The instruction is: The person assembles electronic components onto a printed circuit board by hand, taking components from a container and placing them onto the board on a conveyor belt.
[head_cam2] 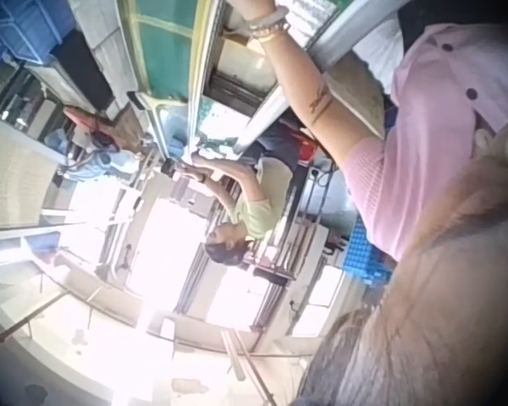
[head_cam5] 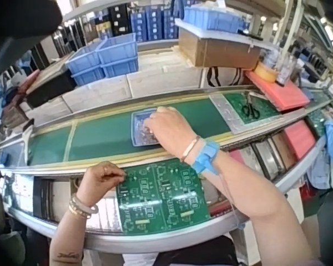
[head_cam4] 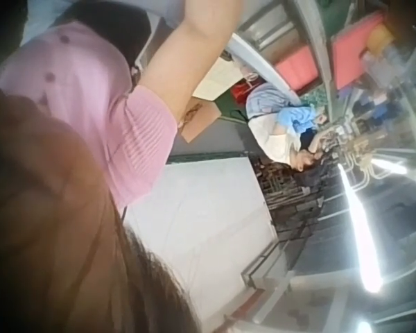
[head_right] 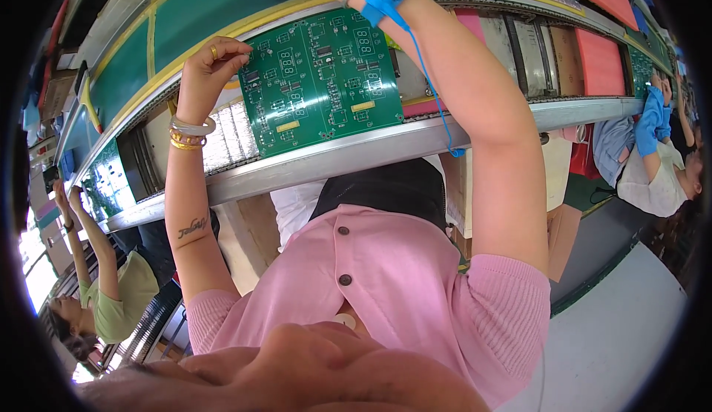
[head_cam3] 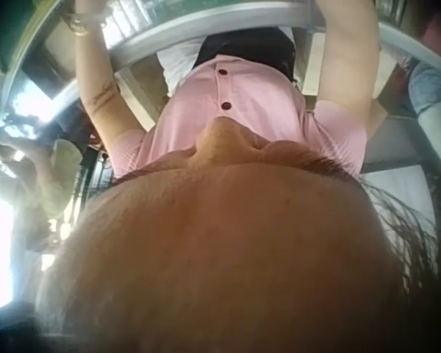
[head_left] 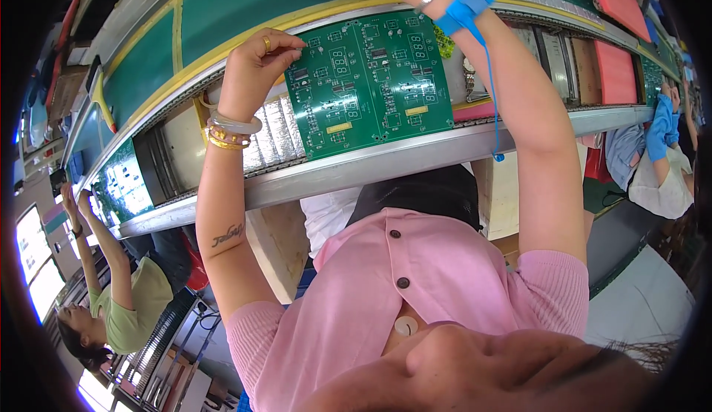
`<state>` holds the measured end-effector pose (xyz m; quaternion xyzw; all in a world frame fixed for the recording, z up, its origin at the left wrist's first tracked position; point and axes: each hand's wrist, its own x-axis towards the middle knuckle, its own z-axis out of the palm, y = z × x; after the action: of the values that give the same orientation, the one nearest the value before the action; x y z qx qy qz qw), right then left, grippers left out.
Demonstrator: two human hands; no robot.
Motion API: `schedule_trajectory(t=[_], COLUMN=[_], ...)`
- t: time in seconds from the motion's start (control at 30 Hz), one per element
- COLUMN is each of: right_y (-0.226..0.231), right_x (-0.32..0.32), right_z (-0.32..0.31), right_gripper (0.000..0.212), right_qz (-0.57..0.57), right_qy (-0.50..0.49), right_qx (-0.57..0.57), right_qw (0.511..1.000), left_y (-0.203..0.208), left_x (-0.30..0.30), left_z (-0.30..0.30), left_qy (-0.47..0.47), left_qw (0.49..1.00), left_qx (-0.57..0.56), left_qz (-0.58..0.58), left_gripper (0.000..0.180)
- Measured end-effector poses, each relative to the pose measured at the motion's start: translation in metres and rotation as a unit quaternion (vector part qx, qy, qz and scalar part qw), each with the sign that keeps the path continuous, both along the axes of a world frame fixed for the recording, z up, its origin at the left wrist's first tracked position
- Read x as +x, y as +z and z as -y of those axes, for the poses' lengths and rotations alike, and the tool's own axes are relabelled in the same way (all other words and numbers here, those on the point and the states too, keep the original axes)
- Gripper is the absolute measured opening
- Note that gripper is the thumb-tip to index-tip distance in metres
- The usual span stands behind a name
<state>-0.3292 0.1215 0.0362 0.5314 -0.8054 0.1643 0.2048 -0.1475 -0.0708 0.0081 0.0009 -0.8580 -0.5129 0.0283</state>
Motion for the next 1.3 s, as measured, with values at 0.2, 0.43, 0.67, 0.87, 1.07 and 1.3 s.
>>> schedule_trajectory(t=[0.2, 0.43, 0.67, 0.87, 1.07, 1.3], right_y=[0.023, -0.026, -0.034, -0.034, -0.036, -0.014], right_x=[0.053, 0.038, 0.040, 0.041, 0.040, 0.066], right_z=[-0.032, -0.061, -0.063, -0.064, -0.067, -0.087], right_gripper=[0.006, 0.010, 0.009, 0.009, 0.009, 0.013], right_qz=[0.144, -0.006, 0.028, 0.027, 0.024, 0.171], right_qy=[0.063, 0.176, 0.167, 0.153, 0.147, 0.018], right_qx=[-0.095, -0.246, -0.269, -0.256, -0.248, -0.099], right_qw=[0.983, 0.953, 0.948, 0.954, 0.957, 0.980], left_y=[-0.007, -0.009, -0.005, -0.002, -0.004, 0.003], left_x=[0.007, -0.001, -0.003, -0.003, -0.006, -0.004], left_z=[-0.001, -0.008, -0.016, -0.017, -0.013, -0.018], left_qy=[0.049, 0.032, 0.054, 0.041, 0.002, -0.010], left_qw=[0.997, 0.995, 0.980, 0.975, 0.965, 0.961], left_qx=[0.039, -0.066, -0.182, -0.207, -0.240, -0.243], left_qz=[0.054, -0.065, -0.062, -0.065, -0.103, -0.133], left_gripper=[0.012, 0.013, 0.014, 0.013, 0.011, 0.010])
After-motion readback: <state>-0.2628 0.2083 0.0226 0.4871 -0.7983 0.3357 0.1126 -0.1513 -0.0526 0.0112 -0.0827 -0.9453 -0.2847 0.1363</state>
